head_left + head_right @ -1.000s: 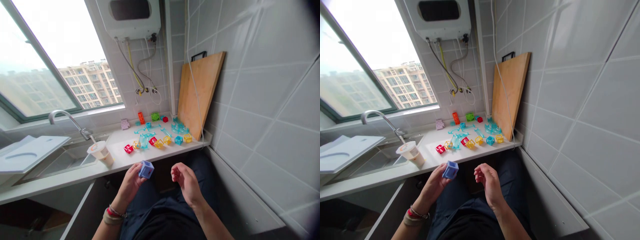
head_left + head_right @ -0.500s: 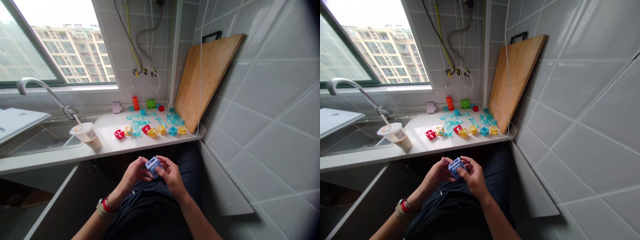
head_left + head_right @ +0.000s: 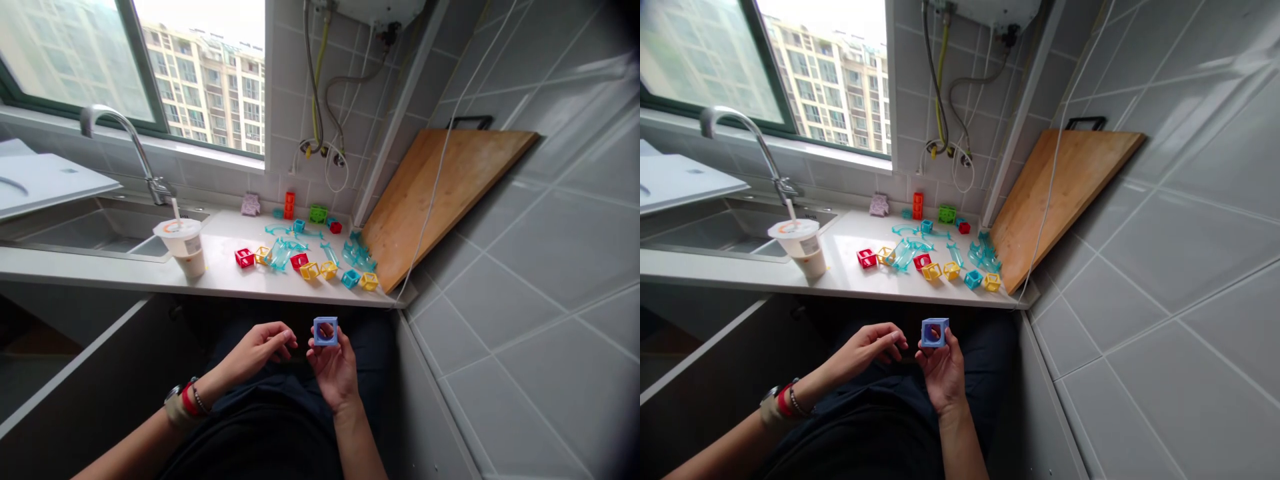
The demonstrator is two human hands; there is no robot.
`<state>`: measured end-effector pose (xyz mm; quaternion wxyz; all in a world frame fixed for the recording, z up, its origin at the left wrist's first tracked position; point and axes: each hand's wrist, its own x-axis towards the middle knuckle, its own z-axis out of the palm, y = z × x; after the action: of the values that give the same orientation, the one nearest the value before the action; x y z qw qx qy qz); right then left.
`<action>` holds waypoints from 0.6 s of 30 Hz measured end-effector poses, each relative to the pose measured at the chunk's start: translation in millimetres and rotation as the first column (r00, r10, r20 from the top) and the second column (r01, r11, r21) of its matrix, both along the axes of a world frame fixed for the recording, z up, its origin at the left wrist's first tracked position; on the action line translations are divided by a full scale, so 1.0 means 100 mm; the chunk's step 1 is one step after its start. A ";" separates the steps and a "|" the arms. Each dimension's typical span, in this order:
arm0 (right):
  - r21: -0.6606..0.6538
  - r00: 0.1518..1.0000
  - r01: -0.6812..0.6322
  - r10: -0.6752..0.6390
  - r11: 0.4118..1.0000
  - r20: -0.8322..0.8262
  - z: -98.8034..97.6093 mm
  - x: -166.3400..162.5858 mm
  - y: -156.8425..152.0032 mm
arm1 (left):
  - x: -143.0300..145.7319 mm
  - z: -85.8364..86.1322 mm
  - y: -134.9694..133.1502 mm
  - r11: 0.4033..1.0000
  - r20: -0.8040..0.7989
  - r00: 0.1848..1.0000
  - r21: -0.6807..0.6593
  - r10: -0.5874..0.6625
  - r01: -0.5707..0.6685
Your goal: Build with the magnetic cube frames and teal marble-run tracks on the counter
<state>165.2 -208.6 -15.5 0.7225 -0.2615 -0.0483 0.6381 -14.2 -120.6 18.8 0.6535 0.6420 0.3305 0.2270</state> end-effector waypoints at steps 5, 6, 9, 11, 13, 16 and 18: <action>-0.023 1.000 0.012 -0.012 1.000 -0.008 -0.01 -0.02 0.00 | -0.01 -0.01 -0.01 0.995 -0.052 0.998 0.082 -0.046 0.050; -0.030 1.000 0.020 -0.020 0.999 -0.002 -0.01 -0.03 -0.01 | 0.00 0.00 -0.03 0.992 -0.054 0.997 0.113 -0.050 0.056; -0.054 0.999 0.042 -0.040 0.998 0.026 -0.01 -0.06 -0.02 | 0.02 0.05 -0.09 0.982 -0.075 0.995 0.172 -0.065 0.077; -0.059 0.997 0.058 -0.055 0.997 0.049 -0.02 -0.08 -0.02 | 0.04 0.08 -0.13 0.975 -0.100 0.992 0.201 -0.078 0.097; -0.047 0.995 0.069 -0.065 0.997 0.074 -0.02 -0.10 -0.02 | 0.06 0.09 -0.14 0.965 -0.115 0.989 0.234 -0.095 0.120; -0.016 0.990 0.077 -0.074 0.997 0.116 -0.03 -0.12 -0.03 | 0.09 0.07 -0.13 0.956 -0.108 0.988 0.261 -0.107 0.132; 0.008 0.983 0.082 -0.082 0.997 0.163 -0.03 -0.14 -0.04 | 0.10 0.04 -0.12 0.957 -0.104 0.990 0.264 -0.094 0.119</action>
<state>151.1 -212.2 -18.5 0.7420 -0.3144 -0.0969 0.5841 -3.8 -132.6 22.8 0.5557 0.7514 0.2909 0.2050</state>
